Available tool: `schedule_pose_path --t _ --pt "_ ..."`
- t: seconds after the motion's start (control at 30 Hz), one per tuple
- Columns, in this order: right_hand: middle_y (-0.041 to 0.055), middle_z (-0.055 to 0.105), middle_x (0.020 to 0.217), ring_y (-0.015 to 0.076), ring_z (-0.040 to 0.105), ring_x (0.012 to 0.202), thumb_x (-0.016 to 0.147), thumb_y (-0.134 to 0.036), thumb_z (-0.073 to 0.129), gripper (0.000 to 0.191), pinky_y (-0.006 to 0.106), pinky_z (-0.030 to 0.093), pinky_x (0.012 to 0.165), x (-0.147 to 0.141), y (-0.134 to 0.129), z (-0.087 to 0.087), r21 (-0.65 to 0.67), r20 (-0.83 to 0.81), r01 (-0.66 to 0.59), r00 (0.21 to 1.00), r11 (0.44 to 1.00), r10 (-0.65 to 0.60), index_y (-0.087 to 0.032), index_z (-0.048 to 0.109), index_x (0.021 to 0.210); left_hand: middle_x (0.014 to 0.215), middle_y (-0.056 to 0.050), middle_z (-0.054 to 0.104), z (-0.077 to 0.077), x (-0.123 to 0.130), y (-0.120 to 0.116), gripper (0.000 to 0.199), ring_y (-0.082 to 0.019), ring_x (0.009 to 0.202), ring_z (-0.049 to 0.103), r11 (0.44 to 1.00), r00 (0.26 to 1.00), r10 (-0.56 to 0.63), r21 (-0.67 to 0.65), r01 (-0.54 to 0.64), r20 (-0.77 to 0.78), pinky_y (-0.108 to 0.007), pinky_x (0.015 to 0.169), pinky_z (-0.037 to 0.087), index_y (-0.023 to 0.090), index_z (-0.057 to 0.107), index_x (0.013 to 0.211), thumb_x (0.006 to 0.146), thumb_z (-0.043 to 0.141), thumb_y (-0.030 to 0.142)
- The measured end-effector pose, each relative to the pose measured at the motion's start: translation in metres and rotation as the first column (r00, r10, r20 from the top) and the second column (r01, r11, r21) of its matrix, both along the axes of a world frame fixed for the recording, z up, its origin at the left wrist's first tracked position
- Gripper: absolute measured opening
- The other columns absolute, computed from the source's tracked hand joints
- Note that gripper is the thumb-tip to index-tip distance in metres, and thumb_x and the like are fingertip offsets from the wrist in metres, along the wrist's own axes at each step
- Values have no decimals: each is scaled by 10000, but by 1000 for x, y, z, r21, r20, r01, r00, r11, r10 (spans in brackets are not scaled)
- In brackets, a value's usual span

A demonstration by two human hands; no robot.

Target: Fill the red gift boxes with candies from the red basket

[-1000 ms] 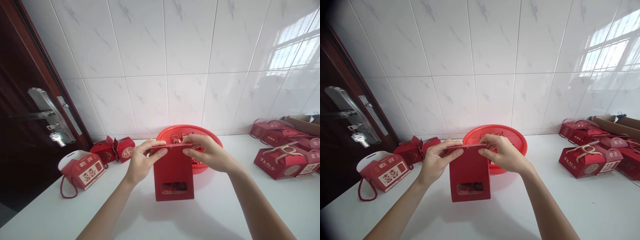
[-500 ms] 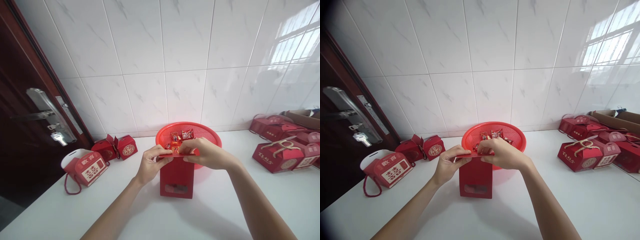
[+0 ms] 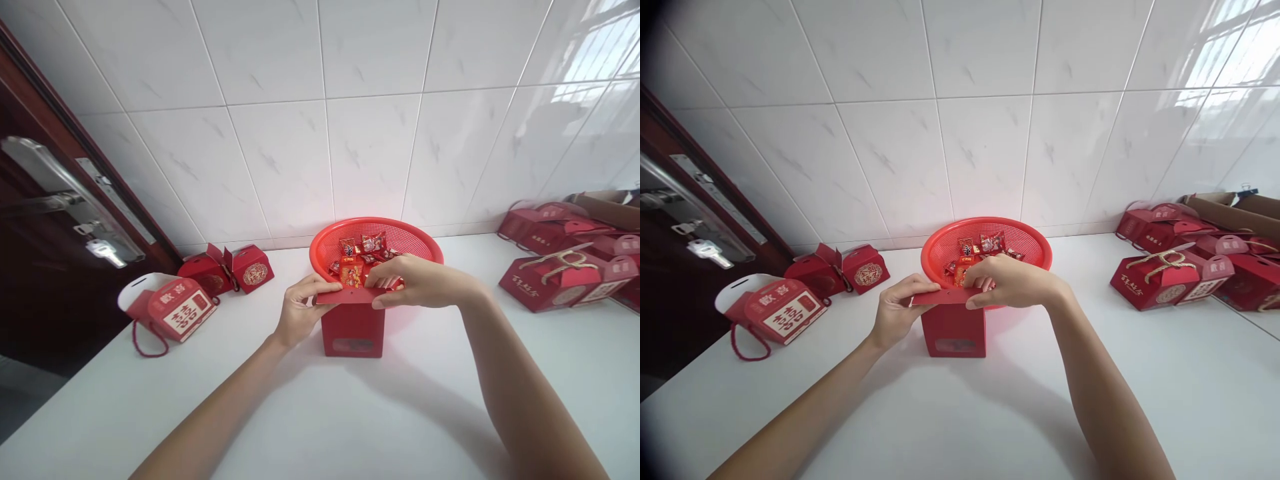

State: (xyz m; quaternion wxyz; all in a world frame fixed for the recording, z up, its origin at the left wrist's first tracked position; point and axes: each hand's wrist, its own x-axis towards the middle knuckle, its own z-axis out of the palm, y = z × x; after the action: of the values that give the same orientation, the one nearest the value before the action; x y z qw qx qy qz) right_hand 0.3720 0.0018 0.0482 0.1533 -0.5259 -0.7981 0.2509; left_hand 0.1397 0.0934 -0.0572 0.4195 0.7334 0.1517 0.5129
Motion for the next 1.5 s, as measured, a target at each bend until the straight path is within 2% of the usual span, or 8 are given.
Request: schedule_pose_path --t 0.1,0.3,0.5,0.77,0.97,1.1,1.27,1.5 --pt "3 632 763 168 586 728 887 -339 659 141 276 378 624 -3 1 0 8 31 -8 999 1000 8 -204 673 849 827 -58 734 0 0 0 205 -169 755 675 1000 1000 -10 -23 10 17 -253 625 561 281 851 945 749 890 325" --pt "11 639 792 177 579 761 876 -334 674 125 277 370 625 -4 2 -1 8 73 22 997 1000 -23 -210 685 872 849 -52 726 1 -2 -2 250 -168 765 662 995 999 -36 -98 34 -24 -258 637 554 270 847 956 716 908 304" --pt "2 629 774 169 564 747 881 -335 673 138 277 356 618 -4 2 -1 -11 60 12 998 1000 -12 -208 648 834 940 -48 735 1 -4 -2 253 -193 820 687 946 985 -173 -277 170 13 -271 632 563 258 828 941 713 905 338" --pt "-10 598 735 154 538 701 890 -317 653 154 283 335 612 -5 5 1 -42 73 9 997 999 -6 -202 602 801 923 -46 738 6 -4 -5 251 -193 800 687 933 986 -168 -325 153 -17 -284 653 565 229 810 933 714 888 324" --pt "-3 611 741 157 547 703 893 -309 658 131 284 337 613 -6 4 1 -30 108 22 994 999 -19 -197 631 830 930 -46 750 7 -5 -8 214 -168 761 627 989 992 -38 -145 21 -117 -277 645 509 235 803 969 770 828 309" --pt "5 642 758 167 571 719 905 -348 668 156 280 360 610 -7 3 1 15 98 5 995 1000 -7 -198 698 938 965 -45 751 13 -5 -13 203 -183 815 643 996 974 88 8 -89 -209 -308 732 528 252 797 1026 827 766 284" --pt "36 743 909 177 651 799 959 -259 592 142 283 434 659 -18 3 -2 168 -88 41 996 985 -26 -195 719 964 1027 -54 751 19 -2 -23 233 -250 1003 632 931 931 285 296 -212 -229 -415 929 521 285 809 1077 866 718 246" --pt "27 745 831 157 642 734 916 -46 541 225 273 390 637 -38 6 -10 320 -51 127 992 939 -117 -170 726 883 1086 -45 749 15 0 -31 299 -238 1024 621 900 923 323 371 -231 -209 -404 915 535 305 788 1161 924 649 186"
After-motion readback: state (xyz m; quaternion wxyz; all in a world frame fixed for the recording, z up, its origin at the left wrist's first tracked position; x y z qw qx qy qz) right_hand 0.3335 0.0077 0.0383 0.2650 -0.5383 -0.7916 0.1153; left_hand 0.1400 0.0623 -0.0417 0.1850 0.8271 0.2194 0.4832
